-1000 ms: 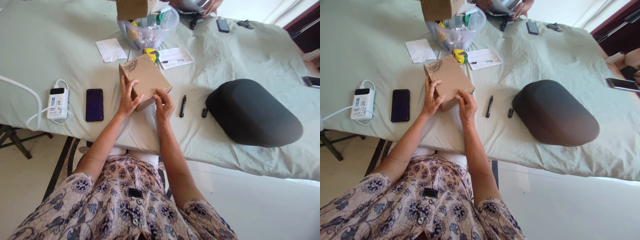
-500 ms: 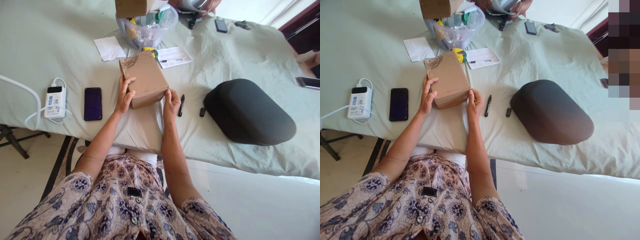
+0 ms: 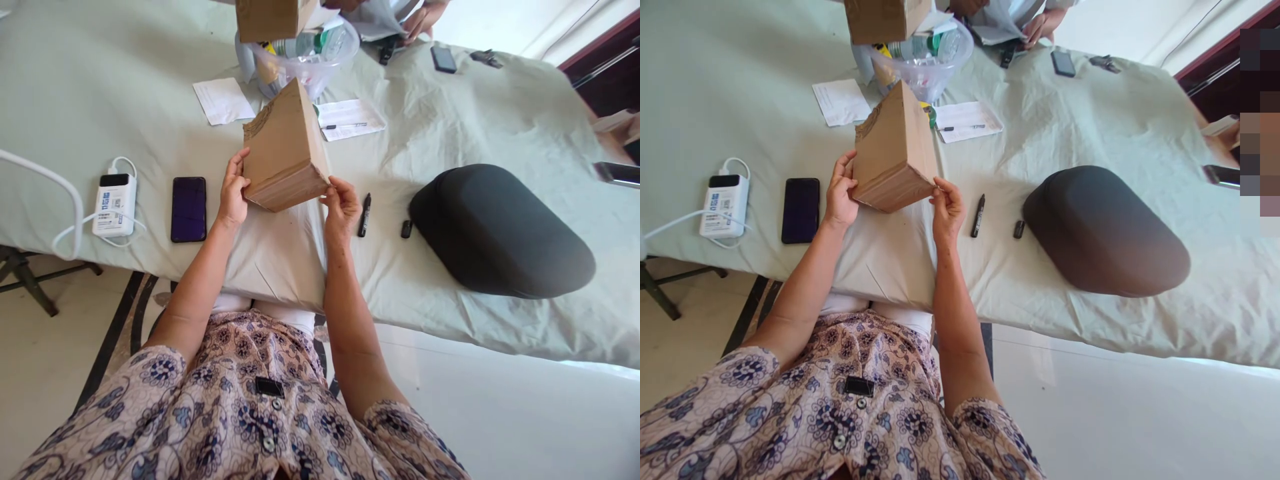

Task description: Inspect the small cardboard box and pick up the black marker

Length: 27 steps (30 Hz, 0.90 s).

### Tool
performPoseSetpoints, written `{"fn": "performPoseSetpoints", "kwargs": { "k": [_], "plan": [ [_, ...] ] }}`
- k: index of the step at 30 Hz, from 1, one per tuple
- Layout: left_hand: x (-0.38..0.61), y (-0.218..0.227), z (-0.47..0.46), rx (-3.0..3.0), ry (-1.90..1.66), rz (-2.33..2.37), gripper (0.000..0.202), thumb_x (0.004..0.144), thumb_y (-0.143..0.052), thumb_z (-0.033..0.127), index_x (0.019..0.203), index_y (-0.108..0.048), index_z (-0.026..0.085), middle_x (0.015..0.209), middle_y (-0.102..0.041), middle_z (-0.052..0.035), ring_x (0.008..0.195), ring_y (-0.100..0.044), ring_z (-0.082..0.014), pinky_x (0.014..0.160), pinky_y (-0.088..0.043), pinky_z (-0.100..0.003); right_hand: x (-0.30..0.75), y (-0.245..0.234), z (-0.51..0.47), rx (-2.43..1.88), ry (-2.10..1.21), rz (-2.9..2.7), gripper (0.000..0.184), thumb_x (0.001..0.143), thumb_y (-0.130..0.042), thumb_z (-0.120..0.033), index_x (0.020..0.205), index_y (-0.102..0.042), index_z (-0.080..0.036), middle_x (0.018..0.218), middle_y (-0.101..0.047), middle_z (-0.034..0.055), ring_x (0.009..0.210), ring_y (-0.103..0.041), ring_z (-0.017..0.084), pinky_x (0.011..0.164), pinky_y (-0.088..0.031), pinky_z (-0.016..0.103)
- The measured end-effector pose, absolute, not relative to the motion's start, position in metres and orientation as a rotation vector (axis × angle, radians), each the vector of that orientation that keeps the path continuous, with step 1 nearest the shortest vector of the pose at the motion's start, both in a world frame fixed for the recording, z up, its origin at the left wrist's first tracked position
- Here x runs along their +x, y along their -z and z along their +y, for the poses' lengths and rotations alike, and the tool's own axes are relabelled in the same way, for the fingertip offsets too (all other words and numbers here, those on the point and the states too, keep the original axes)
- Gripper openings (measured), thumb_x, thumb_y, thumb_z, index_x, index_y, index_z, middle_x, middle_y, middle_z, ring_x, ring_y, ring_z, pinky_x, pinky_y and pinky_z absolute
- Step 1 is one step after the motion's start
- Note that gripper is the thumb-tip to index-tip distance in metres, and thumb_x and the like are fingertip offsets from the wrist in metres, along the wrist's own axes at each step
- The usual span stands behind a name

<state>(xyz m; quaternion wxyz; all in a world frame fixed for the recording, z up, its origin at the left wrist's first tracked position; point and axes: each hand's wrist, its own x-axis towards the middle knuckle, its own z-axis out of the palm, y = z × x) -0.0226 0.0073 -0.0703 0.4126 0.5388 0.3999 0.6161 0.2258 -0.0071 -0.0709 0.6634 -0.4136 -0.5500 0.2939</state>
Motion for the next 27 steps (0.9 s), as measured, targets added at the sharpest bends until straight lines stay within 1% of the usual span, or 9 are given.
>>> {"fn": "performPoseSetpoints", "kwargs": {
  "k": [5,9,12,14,16,20,22,24,27],
  "plan": [
    [-0.022,0.068,0.004,1.407,-1.608,1.042,0.08,0.082,-0.053,0.079,0.148,-0.04,0.036,0.166,-0.042,-0.0064,0.16,-0.031,-0.0315,0.124,-0.042,-0.051,0.225,0.06,-0.018,-0.808,-0.627,-1.281,0.034,0.093,-0.064,-0.059,0.098,-0.069,-0.027,0.103,-0.059,0.0031,0.088,-0.062,0.016,0.065,-0.055,0.026],
    [-0.015,0.062,-0.002,1.491,-1.668,1.07,0.1,0.079,-0.057,0.084,0.16,-0.014,0.044,0.174,-0.024,-0.008,0.159,-0.033,-0.0336,0.12,-0.045,-0.054,0.223,0.058,-0.019,-0.82,-0.656,-1.186,0.039,0.092,-0.068,-0.06,0.083,-0.059,-0.022,0.097,-0.056,0.0017,0.081,-0.059,0.013,0.068,-0.054,0.026],
    [-0.014,0.064,0.001,1.567,-1.669,1.058,0.105,0.081,-0.057,0.085,0.163,-0.004,0.045,0.173,-0.027,-0.0084,0.158,-0.036,-0.0323,0.122,-0.045,-0.053,0.219,0.056,-0.019,-0.819,-0.603,-1.201,0.038,0.087,-0.074,-0.058,0.095,-0.06,-0.025,0.09,-0.055,-0.0005,0.082,-0.058,0.013,0.074,-0.052,0.027],
    [-0.015,0.068,0.005,1.603,-1.673,1.029,0.103,0.082,-0.059,0.083,0.163,-0.009,0.043,0.173,-0.028,-0.0065,0.159,-0.034,-0.0304,0.125,-0.041,-0.049,0.217,0.055,-0.019,-0.835,-0.622,-1.24,0.046,0.084,-0.076,-0.059,0.114,-0.06,-0.028,0.091,-0.054,-0.0009,0.084,-0.058,0.015,0.073,-0.052,0.027],
    [-0.017,0.072,0.007,1.607,-1.654,1.043,0.099,0.081,-0.062,0.082,0.161,-0.021,0.041,0.174,-0.026,-0.0052,0.161,-0.031,-0.0304,0.126,-0.04,-0.047,0.216,0.055,-0.019,-0.861,-0.681,-1.303,0.053,0.083,-0.075,-0.063,0.12,-0.06,-0.029,0.091,-0.053,-0.0009,0.083,-0.057,0.015,0.072,-0.052,0.027],
    [-0.016,0.07,0.001,1.599,-1.579,1.07,0.08,0.087,-0.053,0.083,0.151,-0.045,0.037,0.169,-0.039,-0.0054,0.16,-0.031,-0.0313,0.128,-0.037,-0.049,0.214,0.056,-0.02,-0.871,-0.773,-1.362,0.052,0.078,-0.075,-0.07,0.103,-0.06,-0.027,0.086,-0.053,-0.0021,0.078,-0.056,0.014,0.068,-0.05,0.026],
    [-0.011,0.065,-0.005,1.61,-1.562,1.003,0.076,0.091,-0.044,0.085,0.15,-0.046,0.036,0.165,-0.045,-0.0058,0.158,-0.037,-0.029,0.129,-0.036,-0.048,0.214,0.056,-0.022,-0.871,-0.821,-1.381,0.051,0.078,-0.077,-0.07,0.097,-0.059,-0.026,0.088,-0.057,-0.0016,0.081,-0.059,0.014,0.069,-0.05,0.026],
    [-0.006,0.061,-0.009,1.624,-1.541,0.955,0.081,0.089,-0.044,0.088,0.152,-0.041,0.036,0.162,-0.047,-0.0077,0.154,-0.043,-0.0284,0.127,-0.039,-0.046,0.214,0.055,-0.024,-0.877,-0.865,-1.41,0.051,0.079,-0.078,-0.069,0.095,-0.059,-0.025,0.092,-0.06,-0.0005,0.085,-0.062,0.014,0.071,-0.051,0.026],
    [-0.002,0.061,-0.009,1.65,-1.519,0.955,0.088,0.083,-0.061,0.085,0.151,-0.038,0.035,0.159,-0.05,-0.0106,0.149,-0.049,-0.0307,0.121,-0.046,-0.047,0.214,0.054,-0.026,-0.887,-0.833,-1.444,0.049,0.086,-0.072,-0.07,0.092,-0.059,-0.023,0.089,-0.06,-0.0005,0.081,-0.061,0.013,0.071,-0.051,0.026]
  ]
}}
